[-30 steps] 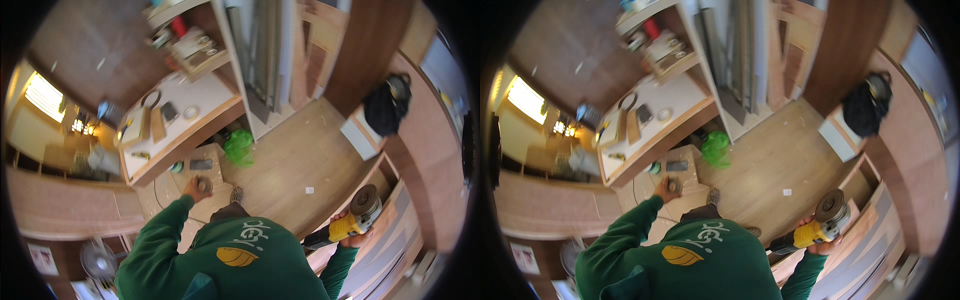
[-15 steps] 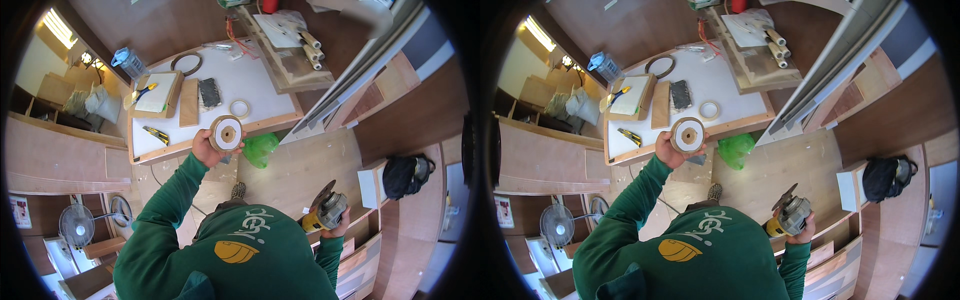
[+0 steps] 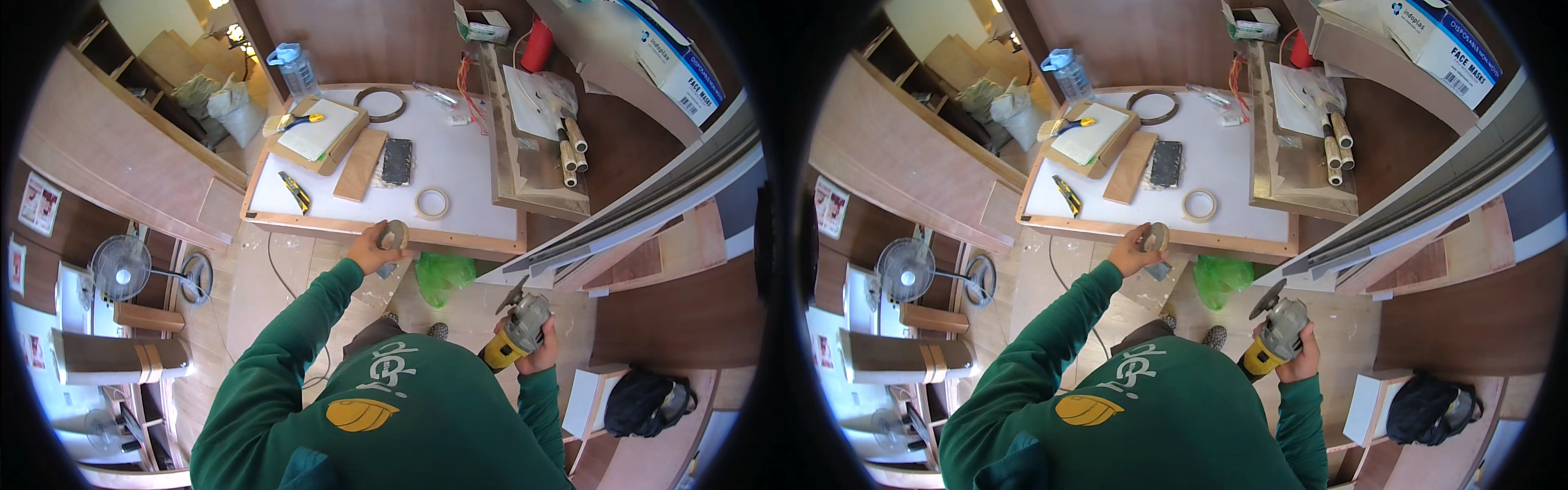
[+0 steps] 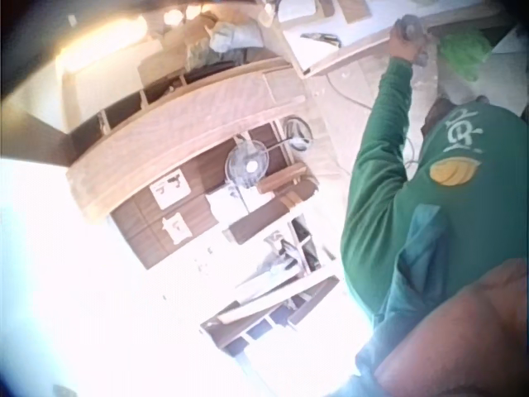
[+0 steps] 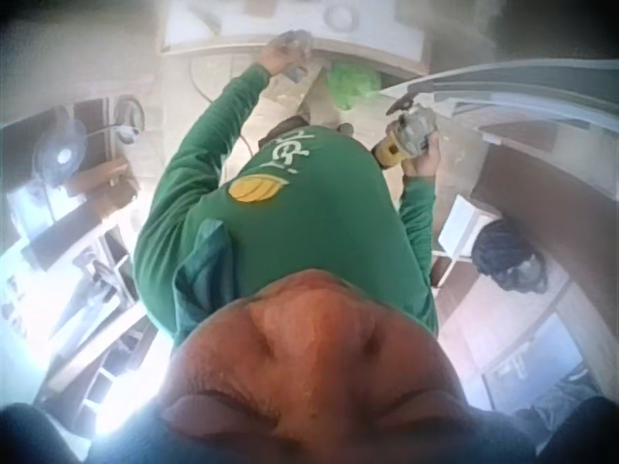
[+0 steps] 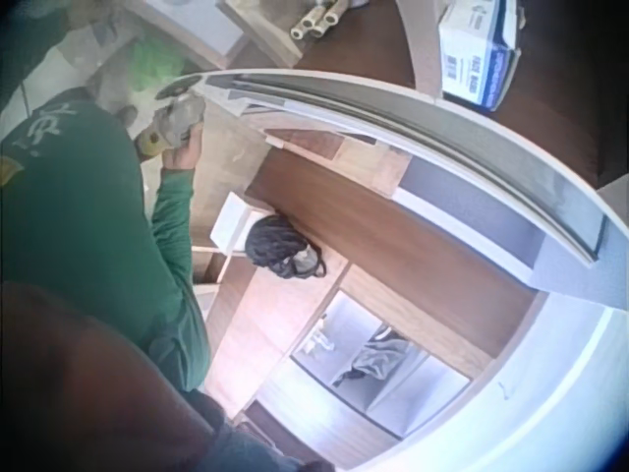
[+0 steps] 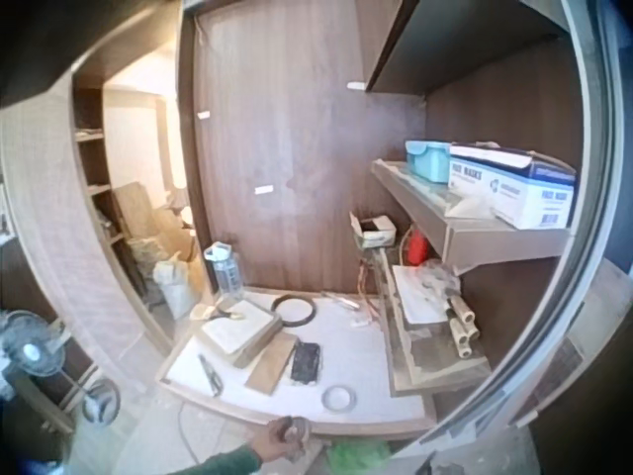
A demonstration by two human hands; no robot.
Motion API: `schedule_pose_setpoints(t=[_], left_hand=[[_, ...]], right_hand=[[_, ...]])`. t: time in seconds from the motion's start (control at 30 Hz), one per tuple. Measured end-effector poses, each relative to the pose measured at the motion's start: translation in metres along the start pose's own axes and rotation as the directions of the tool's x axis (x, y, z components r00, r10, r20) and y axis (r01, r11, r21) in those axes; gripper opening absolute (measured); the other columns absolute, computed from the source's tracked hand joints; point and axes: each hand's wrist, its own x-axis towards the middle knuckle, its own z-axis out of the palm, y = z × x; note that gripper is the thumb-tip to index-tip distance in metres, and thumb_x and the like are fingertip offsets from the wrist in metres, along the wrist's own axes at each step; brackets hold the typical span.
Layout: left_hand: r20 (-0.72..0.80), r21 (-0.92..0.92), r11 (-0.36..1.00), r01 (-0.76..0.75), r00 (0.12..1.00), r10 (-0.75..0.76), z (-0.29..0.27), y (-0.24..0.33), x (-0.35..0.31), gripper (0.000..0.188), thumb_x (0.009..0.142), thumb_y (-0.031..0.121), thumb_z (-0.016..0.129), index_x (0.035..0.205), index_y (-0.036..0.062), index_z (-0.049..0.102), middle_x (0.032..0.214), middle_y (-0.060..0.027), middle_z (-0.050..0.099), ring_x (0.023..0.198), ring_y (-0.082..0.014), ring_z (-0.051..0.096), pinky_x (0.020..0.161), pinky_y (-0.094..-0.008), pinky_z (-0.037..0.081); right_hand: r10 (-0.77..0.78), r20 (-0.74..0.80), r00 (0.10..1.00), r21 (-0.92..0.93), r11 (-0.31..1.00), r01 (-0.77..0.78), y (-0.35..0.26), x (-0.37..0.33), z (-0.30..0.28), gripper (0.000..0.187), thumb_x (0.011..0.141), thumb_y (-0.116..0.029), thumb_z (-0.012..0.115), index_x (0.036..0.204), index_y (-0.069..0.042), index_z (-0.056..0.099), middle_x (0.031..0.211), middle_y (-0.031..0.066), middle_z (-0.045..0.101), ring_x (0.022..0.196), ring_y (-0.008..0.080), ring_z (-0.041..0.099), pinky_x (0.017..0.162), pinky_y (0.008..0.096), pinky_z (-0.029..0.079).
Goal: The person replaces a grinding disc on a power tool by hand and then uses the tool on a wooden frame.
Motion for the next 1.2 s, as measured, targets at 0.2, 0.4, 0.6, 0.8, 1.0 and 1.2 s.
schedule_pose_setpoints(t=[0.2, 0.4, 0.6, 0.8, 1.0, 1.2], left_hand=[[-0.223, 0.636, 0.769, 0.062, 0.969, 0.106, -0.013, -0.022, 0.034, 0.112, 0.062, 0.046, 0.086, 0.147, -0.0056, 0.035, 0.145, -0.0251, 0.045, 0.13, -0.0409, 0.048, 0.11, -0.0415, 0.041], [-0.273, 0.623, 0.741, 0.251, 0.957, -0.096, -0.004, -0.024, 0.088, 0.116, 0.061, 0.048, 0.087, 0.151, 0.0024, 0.031, 0.148, -0.0207, 0.044, 0.13, -0.0393, 0.048, 0.108, -0.0422, 0.043], [-0.309, 0.786, 0.57, 0.24, 0.951, 0.025, 0.011, -0.023, 0.094, 0.119, 0.064, 0.053, 0.086, 0.154, 0.0049, 0.025, 0.155, -0.0139, 0.038, 0.137, -0.0355, 0.042, 0.113, -0.0487, 0.035], [-0.11, 0.312, 0.895, -0.318, 0.924, 0.366, 0.072, 0.026, 0.039, 0.088, 0.079, 0.041, 0.08, 0.146, 0.0008, 0.041, 0.146, -0.0207, 0.047, 0.131, -0.0353, 0.049, 0.111, -0.0452, 0.037], [0.243, -0.217, 0.614, -0.759, 0.567, 0.787, 0.144, 0.171, -0.043, 0.098, 0.076, 0.04, 0.083, 0.15, -0.0014, 0.033, 0.144, -0.0238, 0.047, 0.128, -0.0356, 0.052, 0.108, -0.042, 0.041], [0.198, -0.171, 0.19, -0.967, 0.155, 0.968, 0.175, 0.209, -0.023, 0.092, 0.078, 0.043, 0.079, 0.145, -0.001, 0.036, 0.136, -0.0271, 0.05, 0.118, -0.0403, 0.057, 0.098, -0.0434, 0.047]], right_hand=[[0.071, 0.003, 0.997, 0.048, 0.996, -0.071, -0.005, 0.033, -0.004, 0.066, 0.096, -0.058, 0.05, 0.134, -0.004, 0.051, 0.119, 0.0145, 0.062, 0.099, 0.0341, 0.063, 0.088, 0.0482, 0.05], [0.133, 0.063, 0.989, 0.065, 0.988, -0.137, -0.01, 0.035, -0.008, 0.061, 0.097, -0.046, 0.054, 0.139, -0.002, 0.047, 0.127, 0.0158, 0.06, 0.109, 0.0333, 0.061, 0.095, 0.0482, 0.048], [0.156, 0.161, 0.975, 0.117, 0.977, -0.176, -0.023, 0.032, -0.008, 0.061, 0.097, -0.039, 0.056, 0.141, 0.001, 0.046, 0.134, 0.0148, 0.059, 0.119, 0.0294, 0.058, 0.106, 0.0442, 0.043], [0.08, 0.064, 0.995, 0.152, 0.984, -0.089, -0.024, 0.029, -0.026, 0.066, 0.092, -0.043, 0.061, 0.139, 0.002, 0.048, 0.129, 0.0171, 0.06, 0.115, 0.0323, 0.06, 0.102, 0.0461, 0.046], [0.025, 0.182, 0.983, 0.275, 0.959, -0.075, -0.033, 0.034, -0.04, 0.068, 0.089, -0.041, 0.064, 0.138, 0.003, 0.049, 0.129, 0.0184, 0.061, 0.115, 0.032, 0.061, 0.103, 0.0462, 0.047], [0.057, 0.109, 0.992, 0.252, 0.964, -0.083, -0.046, 0.032, -0.034, 0.068, 0.084, -0.038, 0.069, 0.133, 0.005, 0.052, 0.124, 0.0182, 0.063, 0.112, 0.0315, 0.063, 0.1, 0.0439, 0.05]])
